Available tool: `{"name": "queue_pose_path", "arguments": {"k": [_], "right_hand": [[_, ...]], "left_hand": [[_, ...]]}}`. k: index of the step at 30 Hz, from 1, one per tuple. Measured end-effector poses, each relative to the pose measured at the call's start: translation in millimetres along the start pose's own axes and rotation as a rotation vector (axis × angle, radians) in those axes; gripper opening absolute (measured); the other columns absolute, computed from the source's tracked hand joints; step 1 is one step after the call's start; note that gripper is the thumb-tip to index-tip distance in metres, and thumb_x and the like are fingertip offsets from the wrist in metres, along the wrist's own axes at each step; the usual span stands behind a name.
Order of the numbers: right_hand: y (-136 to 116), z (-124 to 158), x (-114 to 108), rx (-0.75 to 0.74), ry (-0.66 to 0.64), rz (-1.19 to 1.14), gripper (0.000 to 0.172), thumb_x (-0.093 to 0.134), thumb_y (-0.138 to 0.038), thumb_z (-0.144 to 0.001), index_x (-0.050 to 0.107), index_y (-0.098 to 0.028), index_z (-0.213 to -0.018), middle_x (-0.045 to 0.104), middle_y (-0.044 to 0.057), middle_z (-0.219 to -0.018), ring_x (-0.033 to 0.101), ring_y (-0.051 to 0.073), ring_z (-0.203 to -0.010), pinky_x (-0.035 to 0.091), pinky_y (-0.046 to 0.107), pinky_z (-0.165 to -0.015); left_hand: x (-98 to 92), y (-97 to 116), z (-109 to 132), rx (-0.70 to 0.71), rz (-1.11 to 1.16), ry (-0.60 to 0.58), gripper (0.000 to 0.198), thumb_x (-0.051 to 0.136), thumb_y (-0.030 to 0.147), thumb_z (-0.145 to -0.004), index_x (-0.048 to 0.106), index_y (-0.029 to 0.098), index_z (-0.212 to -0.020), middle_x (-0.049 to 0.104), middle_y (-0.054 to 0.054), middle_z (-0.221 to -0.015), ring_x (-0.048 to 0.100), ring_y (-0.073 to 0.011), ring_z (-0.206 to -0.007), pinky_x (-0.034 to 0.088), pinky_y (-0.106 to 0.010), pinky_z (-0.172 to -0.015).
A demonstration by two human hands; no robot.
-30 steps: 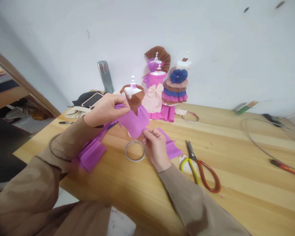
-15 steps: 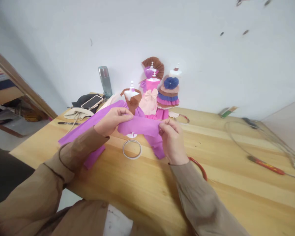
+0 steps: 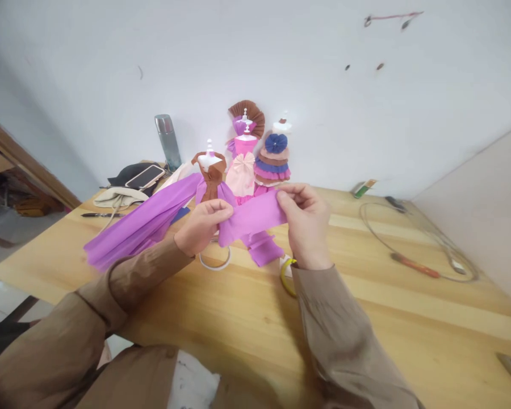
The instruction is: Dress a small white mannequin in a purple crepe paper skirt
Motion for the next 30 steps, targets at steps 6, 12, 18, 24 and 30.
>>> {"name": "queue_pose_path", "arguments": {"k": [6,12,18,24,30], "right_hand": [[18,-5,2,0.125,-0.061,-0.028,0.018,0.081,-0.029,-0.063,0.069,-0.023,-0.075,0.062,-0.002,-0.062,0.048,0.011,-0.051,0.036,0.024,-0.044],[36,7,19,0.335,-0.222,-0.073,0.027,0.087,-0.032,-0.058,0.070,-0.021,-0.077,0.059,-0.005,-0.054,0.046,0.008,-0.043,0.033,0.022,-0.037],[38,21,37,0.427,-0.356,-0.094,0.035,0.089,-0.040,-0.055,0.070,-0.019,-0.075,0.057,-0.004,-0.049,0.040,0.006,-0.035,0.026,0.021,-0.033],[42,25,43,0.433,-0.405,-0.073,0.036,0.089,-0.045,-0.054,0.072,-0.019,-0.072,0.066,0.000,-0.058,0.048,0.009,-0.042,0.035,0.024,-0.040],[-2,20,20,0.010,-0.185,0.063,0.014,0.074,-0.037,-0.081,0.076,-0.024,-0.082,0.076,0.004,-0.092,0.068,0.020,-0.089,0.053,0.037,-0.085]], "left_hand": [[10.4,-5,2,-0.056,0.147,-0.023,0.032,0.082,0.037,-0.064,0.059,0.015,-0.068,0.055,0.003,-0.060,0.046,-0.0062,-0.052,0.033,-0.021,-0.051],[8.9,-5,2,-0.035,0.306,-0.024,0.034,0.084,0.036,-0.061,0.058,0.017,-0.066,0.059,0.002,-0.064,0.052,-0.0088,-0.060,0.041,-0.023,-0.059],[8.7,1,4,0.024,0.287,-0.070,0.031,0.085,0.040,-0.064,0.064,0.018,-0.068,0.072,-0.007,-0.100,0.066,-0.0200,-0.092,0.051,-0.033,-0.080],[11.0,0,6,-0.009,0.332,-0.047,0.033,0.090,0.039,-0.055,0.068,0.016,-0.064,0.074,-0.007,-0.094,0.068,-0.0188,-0.086,0.051,-0.031,-0.077],[5.1,-2,7,-0.011,0.376,0.085,0.020,0.088,0.026,-0.061,0.076,0.015,-0.072,0.073,-0.003,-0.077,0.063,-0.0111,-0.071,0.049,-0.025,-0.072]]}}
Point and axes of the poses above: each hand's wrist, its own z-axis away from the middle knuckle, its own x-axis out of the palm, y = z × x, the point moved 6 cm from there along -z, towards the middle knuckle
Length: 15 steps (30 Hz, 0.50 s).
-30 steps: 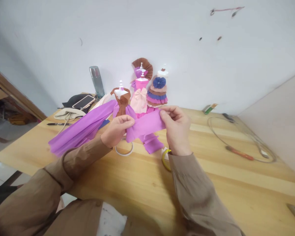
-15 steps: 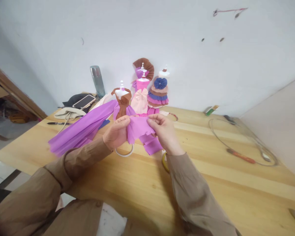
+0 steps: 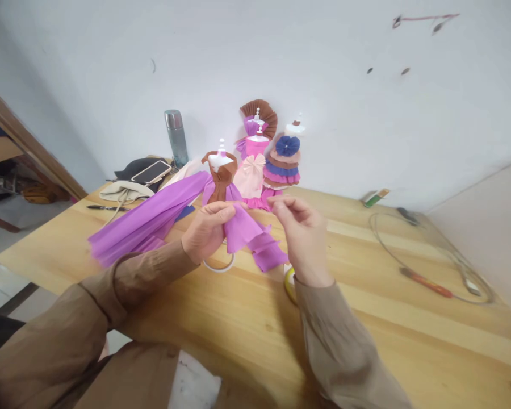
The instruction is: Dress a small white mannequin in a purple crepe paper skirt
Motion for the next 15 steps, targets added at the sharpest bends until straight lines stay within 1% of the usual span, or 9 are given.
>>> {"name": "queue_pose_path", "arguments": {"k": [2,4,6,7,11,13,15], "right_hand": [[-20,8,2,-0.115,-0.026,0.041,0.015,0.068,-0.038,-0.087,0.075,-0.025,-0.084,0.075,0.005,-0.093,0.068,0.023,-0.094,0.052,0.040,-0.089],[-35,17,11,-0.208,-0.106,0.181,0.012,0.071,-0.036,-0.084,0.074,-0.026,-0.088,0.075,0.005,-0.095,0.068,0.024,-0.095,0.051,0.041,-0.088],[-44,24,21,-0.294,-0.164,0.345,0.014,0.075,-0.036,-0.080,0.073,-0.026,-0.090,0.075,0.005,-0.094,0.068,0.025,-0.092,0.051,0.041,-0.086],[-47,27,25,-0.336,-0.173,0.411,0.016,0.076,-0.035,-0.079,0.073,-0.025,-0.091,0.075,0.005,-0.093,0.068,0.025,-0.091,0.051,0.041,-0.084],[-52,31,32,-0.466,-0.140,0.557,0.011,0.073,-0.033,-0.083,0.071,-0.024,-0.089,0.074,0.006,-0.090,0.068,0.025,-0.089,0.051,0.041,-0.083],[-53,32,32,-0.501,-0.117,0.583,0.007,0.071,-0.031,-0.085,0.069,-0.024,-0.086,0.074,0.005,-0.088,0.068,0.023,-0.087,0.052,0.040,-0.082],[-54,33,31,-0.540,-0.096,0.586,0.005,0.070,-0.028,-0.086,0.068,-0.024,-0.084,0.073,0.004,-0.084,0.069,0.022,-0.082,0.053,0.038,-0.078]], "left_hand": [[0.1,1,1,0.017,-0.003,0.013,0.019,0.088,0.025,-0.062,0.077,0.015,-0.073,0.073,-0.002,-0.074,0.062,-0.0102,-0.069,0.048,-0.024,-0.069],[1.0,2,2,0.033,-0.016,0.009,0.019,0.088,0.026,-0.062,0.077,0.015,-0.073,0.073,-0.002,-0.073,0.062,-0.0101,-0.068,0.048,-0.024,-0.068],[1.0,3,2,0.047,-0.037,0.015,0.019,0.089,0.027,-0.062,0.077,0.016,-0.072,0.072,-0.001,-0.071,0.061,-0.0097,-0.066,0.049,-0.025,-0.068],[0.8,3,3,0.055,-0.050,0.019,0.019,0.089,0.027,-0.062,0.077,0.016,-0.072,0.071,0.000,-0.070,0.061,-0.0094,-0.065,0.049,-0.025,-0.068],[0.8,4,3,0.091,-0.054,0.017,0.024,0.092,0.032,-0.059,0.078,0.017,-0.071,0.072,0.000,-0.071,0.062,-0.0092,-0.067,0.050,-0.026,-0.071],[1.2,3,4,0.105,-0.038,0.005,0.028,0.094,0.035,-0.056,0.079,0.017,-0.072,0.074,-0.001,-0.074,0.063,-0.0098,-0.070,0.050,-0.026,-0.073],[2.2,2,4,0.120,-0.034,-0.020,0.029,0.094,0.037,-0.056,0.079,0.018,-0.073,0.075,-0.002,-0.077,0.064,-0.0106,-0.073,0.050,-0.027,-0.075]]}}
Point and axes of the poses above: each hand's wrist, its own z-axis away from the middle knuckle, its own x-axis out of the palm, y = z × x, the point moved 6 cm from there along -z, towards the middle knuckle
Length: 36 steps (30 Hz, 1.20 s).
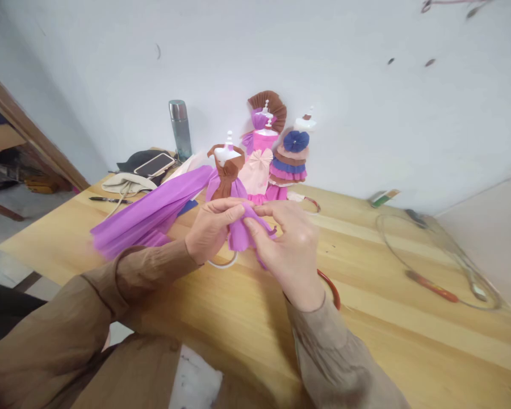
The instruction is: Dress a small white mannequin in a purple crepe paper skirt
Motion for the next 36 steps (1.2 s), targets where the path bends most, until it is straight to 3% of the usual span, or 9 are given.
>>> {"name": "queue_pose_path", "arguments": {"k": [10,18,23,26,31,36], "right_hand": [[-2,1,-1,-0.059,0.020,-0.001,0.005,0.068,-0.020,-0.087,0.068,-0.022,-0.082,0.073,0.004,-0.080,0.066,0.019,-0.073,0.052,0.035,-0.069],[1,1,-1,-0.053,0.005,-0.023,0.010,0.067,-0.019,-0.087,0.066,-0.023,-0.078,0.072,0.003,-0.078,0.065,0.019,-0.072,0.051,0.035,-0.070],[9,0,-5,0.000,-0.003,-0.065,0.007,0.068,-0.019,-0.086,0.068,-0.023,-0.080,0.073,0.002,-0.081,0.067,0.019,-0.076,0.052,0.036,-0.076],[18,1,-5,0.086,-0.024,-0.193,0.005,0.070,-0.020,-0.085,0.071,-0.024,-0.082,0.074,0.002,-0.086,0.069,0.020,-0.082,0.053,0.039,-0.081],[27,0,1,0.168,-0.058,-0.433,0.007,0.074,-0.020,-0.083,0.075,-0.027,-0.080,0.075,0.002,-0.087,0.069,0.022,-0.091,0.053,0.043,-0.089],[33,1,2,0.214,-0.021,-0.492,0.009,0.076,-0.020,-0.082,0.077,-0.029,-0.081,0.075,0.002,-0.092,0.069,0.021,-0.093,0.052,0.044,-0.092]], "left_hand": [[-0.8,-3,-2,0.026,-0.024,-0.038,0.023,0.090,0.035,-0.063,0.080,0.019,-0.076,0.076,-0.004,-0.083,0.067,-0.0154,-0.081,0.051,-0.032,-0.083],[-0.3,-2,0,0.011,-0.065,-0.043,0.029,0.089,0.034,-0.064,0.071,0.017,-0.080,0.071,-0.001,-0.082,0.064,-0.0110,-0.079,0.049,-0.029,-0.085],[0.8,8,-5,0.055,-0.345,-0.149,0.050,0.089,0.029,-0.063,0.065,0.017,-0.104,0.069,-0.005,-0.102,0.062,-0.0170,-0.099,0.045,-0.033,-0.093],[4.8,14,-8,0.067,-0.515,-0.249,0.053,0.089,0.031,-0.062,0.067,0.014,-0.107,0.068,-0.008,-0.110,0.059,-0.0210,-0.108,0.043,-0.035,-0.097],[10.7,17,-7,-0.051,-0.557,-0.341,0.035,0.076,0.046,-0.077,0.067,0.014,-0.086,0.065,-0.002,-0.084,0.056,-0.0137,-0.077,0.045,-0.027,-0.073],[11.1,19,-5,-0.059,-0.540,-0.289,0.019,0.068,0.032,-0.084,0.068,0.013,-0.083,0.065,-0.002,-0.081,0.055,-0.0126,-0.075,0.043,-0.025,-0.068]]}}
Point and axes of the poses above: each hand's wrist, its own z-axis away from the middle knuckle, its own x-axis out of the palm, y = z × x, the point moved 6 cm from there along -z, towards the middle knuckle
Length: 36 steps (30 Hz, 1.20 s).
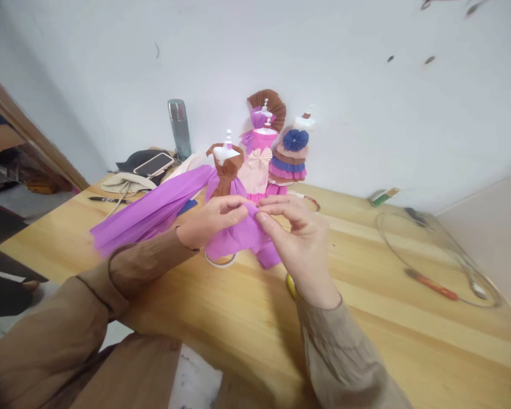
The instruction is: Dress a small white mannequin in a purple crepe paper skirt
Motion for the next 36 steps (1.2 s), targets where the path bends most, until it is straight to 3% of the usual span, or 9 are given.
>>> {"name": "queue_pose_path", "arguments": {"k": [6,10,15,22,28,36], "right_hand": [[1,1,-1,0.012,0.014,0.013,0.009,0.075,-0.020,-0.082,0.077,-0.028,-0.081,0.075,0.002,-0.092,0.068,0.020,-0.093,0.052,0.043,-0.092],[-3,0,-3,-0.012,0.025,0.072,0.006,0.075,-0.022,-0.082,0.076,-0.027,-0.080,0.075,0.003,-0.092,0.069,0.022,-0.093,0.053,0.044,-0.091],[-12,-2,-2,-0.085,0.042,0.207,0.004,0.075,-0.022,-0.081,0.076,-0.026,-0.079,0.075,0.004,-0.091,0.069,0.023,-0.090,0.053,0.047,-0.089],[-7,0,-3,-0.015,0.048,0.175,0.007,0.072,-0.022,-0.083,0.075,-0.025,-0.077,0.075,0.004,-0.093,0.070,0.023,-0.093,0.054,0.048,-0.091],[2,0,-3,0.038,0.045,0.087,0.005,0.073,-0.021,-0.082,0.076,-0.024,-0.078,0.076,0.004,-0.093,0.071,0.022,-0.093,0.055,0.046,-0.090],[5,0,-3,0.163,0.059,0.012,0.004,0.075,-0.023,-0.079,0.077,-0.025,-0.076,0.077,0.004,-0.092,0.072,0.023,-0.092,0.059,0.042,-0.083]], "left_hand": [[5.7,-3,2,-0.031,0.052,-0.015,0.019,0.071,0.030,-0.081,0.064,0.013,-0.081,0.062,-0.002,-0.078,0.054,-0.0117,-0.072,0.042,-0.025,-0.066],[6.3,-1,5,-0.095,-0.077,-0.010,0.021,0.066,0.032,-0.084,0.060,0.013,-0.077,0.058,0.000,-0.073,0.052,-0.0107,-0.069,0.040,-0.024,-0.062],[7.0,8,7,-0.024,-0.070,-0.037,0.011,0.065,0.023,-0.084,0.063,0.012,-0.085,0.062,-0.002,-0.084,0.055,-0.0117,-0.078,0.043,-0.024,-0.069],[15.2,-3,10,-0.102,0.015,-0.105,0.016,0.068,0.025,-0.083,0.058,0.013,-0.085,0.054,0.002,-0.074,0.047,-0.0074,-0.065,0.039,-0.021,-0.059],[15.2,-2,12,-0.135,-0.085,-0.119,0.023,0.057,0.035,-0.091,0.058,0.014,-0.085,0.050,0.004,-0.064,0.044,-0.0076,-0.056,0.035,-0.022,-0.053],[2.2,12,10,0.070,-0.298,0.005,0.032,0.069,0.038,-0.077,0.054,0.015,-0.061,0.048,0.002,-0.060,0.040,-0.0088,-0.059,0.030,-0.023,-0.052]]}}
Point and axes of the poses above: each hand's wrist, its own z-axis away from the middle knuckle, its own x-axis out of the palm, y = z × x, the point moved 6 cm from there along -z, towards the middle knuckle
